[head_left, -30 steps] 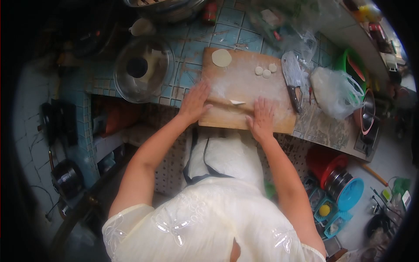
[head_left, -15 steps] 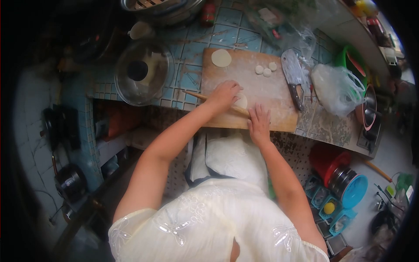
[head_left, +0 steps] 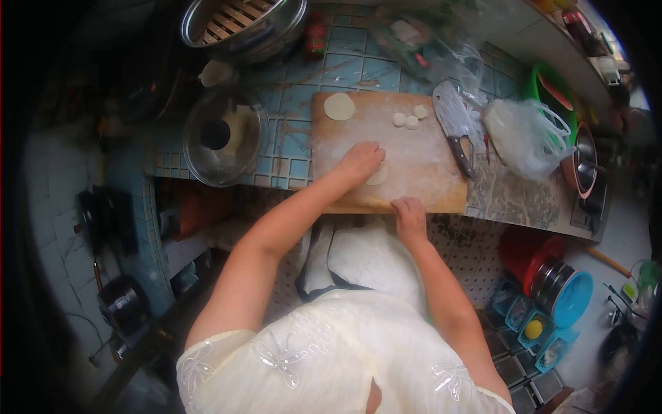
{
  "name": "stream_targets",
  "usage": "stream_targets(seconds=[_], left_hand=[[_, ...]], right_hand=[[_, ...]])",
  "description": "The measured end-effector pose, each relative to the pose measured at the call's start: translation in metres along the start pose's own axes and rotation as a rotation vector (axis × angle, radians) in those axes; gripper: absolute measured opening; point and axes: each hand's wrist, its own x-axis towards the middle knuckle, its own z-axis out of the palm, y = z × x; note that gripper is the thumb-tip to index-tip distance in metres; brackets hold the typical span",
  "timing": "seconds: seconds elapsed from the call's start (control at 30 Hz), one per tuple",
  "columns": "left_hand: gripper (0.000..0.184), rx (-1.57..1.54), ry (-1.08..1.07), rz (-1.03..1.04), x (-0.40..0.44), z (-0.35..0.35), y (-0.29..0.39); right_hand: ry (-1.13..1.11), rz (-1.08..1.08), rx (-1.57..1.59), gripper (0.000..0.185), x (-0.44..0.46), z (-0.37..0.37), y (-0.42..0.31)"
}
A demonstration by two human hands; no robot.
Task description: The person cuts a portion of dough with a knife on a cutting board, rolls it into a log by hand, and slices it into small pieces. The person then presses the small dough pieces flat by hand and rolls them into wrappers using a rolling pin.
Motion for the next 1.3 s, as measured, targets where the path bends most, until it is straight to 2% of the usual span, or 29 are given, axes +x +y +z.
stream_targets(seconds=[0.03, 0.07, 0.13, 0.2, 0.27, 0.37, 0.43, 0.5, 0.57, 0.6, 0.63, 0.67, 0.7, 0.77, 0.8, 0.87, 0.9, 0.93, 1.0, 1.07, 1.13, 1.2, 1.3], left_hand=[[0.011, 0.025, -0.096, -0.031, 0.001, -0.001, 0.000], [0.011, 0.025, -0.098, -0.026, 0.001, -0.003, 0.000], [0.010, -0.326, -0.070, -0.365, 0.002, -0.024, 0.007], [0.014, -0.549, 0.113, -0.514, 0.004, -0.021, -0.027], [0.016, -0.512, 0.313, -0.597, 0.015, -0.056, -0.039], [0.020, -0.399, 0.411, -0.558, 0.012, -0.067, -0.069], [0.026, 0.326, 0.553, -0.284, 0.000, -0.081, -0.045], [0.033, 0.109, 0.255, -0.132, -0.029, -0.072, -0.023], [0.033, -0.271, -0.151, -0.325, -0.053, -0.070, 0.008], [0.033, -0.271, -0.151, -0.325, -0.063, -0.066, 0.014], [0.034, -0.255, -0.130, -0.423, -0.075, -0.059, 0.016], [0.035, -0.237, -0.108, -0.522, -0.085, -0.055, 0.016], [0.035, -0.238, -0.106, -0.524, -0.091, -0.055, 0.017], [0.036, -0.181, 0.038, -0.721, -0.104, -0.054, 0.018], [0.036, -0.185, 0.039, -0.727, -0.112, -0.051, 0.018], [0.035, -0.325, 0.272, -0.759, -0.129, -0.047, 0.016], [0.035, -0.328, 0.273, -0.761, -0.135, -0.048, 0.017], [0.035, -0.361, 0.323, -0.777, -0.141, -0.049, 0.018], [0.035, -0.403, 0.385, -0.797, -0.154, -0.045, 0.015], [0.034, -0.326, 0.497, -0.804, -0.167, -0.033, 0.010], [0.034, -0.342, 0.516, -0.824, -0.168, -0.032, 0.012], [0.035, -0.353, 0.530, -0.840, -0.168, -0.034, 0.019], [0.036, -0.412, 0.547, -0.895, -0.164, -0.036, 0.027]], right_hand=[[-0.011, -0.005, 0.006, 0.029, -0.001, 0.000, 0.002], [-0.023, -0.011, 0.013, 0.029, -0.002, 0.000, 0.004], [-0.016, -0.019, 0.016, 0.029, -0.001, -0.003, 0.003], [-0.007, -0.027, 0.019, 0.029, 0.003, -0.005, 0.003], [-0.009, -0.020, 0.023, 0.029, 0.004, -0.007, 0.002], [-0.004, -0.068, 0.036, 0.028, 0.012, -0.010, 0.009], [-0.009, -0.096, 0.018, 0.028, 0.032, -0.021, 0.014], [-0.014, -0.122, 0.004, 0.028, 0.059, -0.030, 0.018], [0.000, -0.194, -0.009, 0.026, 0.091, -0.034, 0.026], [-0.013, -0.219, 0.001, 0.028, 0.106, -0.033, 0.033], [-0.027, -0.243, 0.011, 0.030, 0.122, -0.032, 0.038], [0.045, -0.203, 0.007, 0.036, 0.137, -0.028, 0.040], [0.116, -0.164, 0.002, 0.042, 0.153, -0.025, 0.042], [0.069, -0.146, -0.090, 0.048, 0.177, -0.014, 0.060], [0.027, -0.124, -0.181, 0.055, 0.180, -0.008, 0.065], [-0.061, -0.139, -0.223, 0.056, 0.168, -0.009, 0.083], [-0.141, -0.152, -0.268, 0.057, 0.162, -0.011, 0.093], [-0.145, -0.154, -0.270, 0.057, 0.150, -0.009, 0.101], [-0.156, 0.002, -0.293, 0.054, 0.130, -0.013, 0.100], [-0.127, -0.022, -0.307, 0.053, 0.133, -0.014, 0.090], [-0.099, -0.046, -0.311, 0.053, 0.143, -0.005, 0.076], [-0.148, -0.023, 0.049, 0.054, 0.155, 0.013, 0.068], [-0.176, -0.133, 0.002, 0.056, 0.125, 0.028, 0.046]])
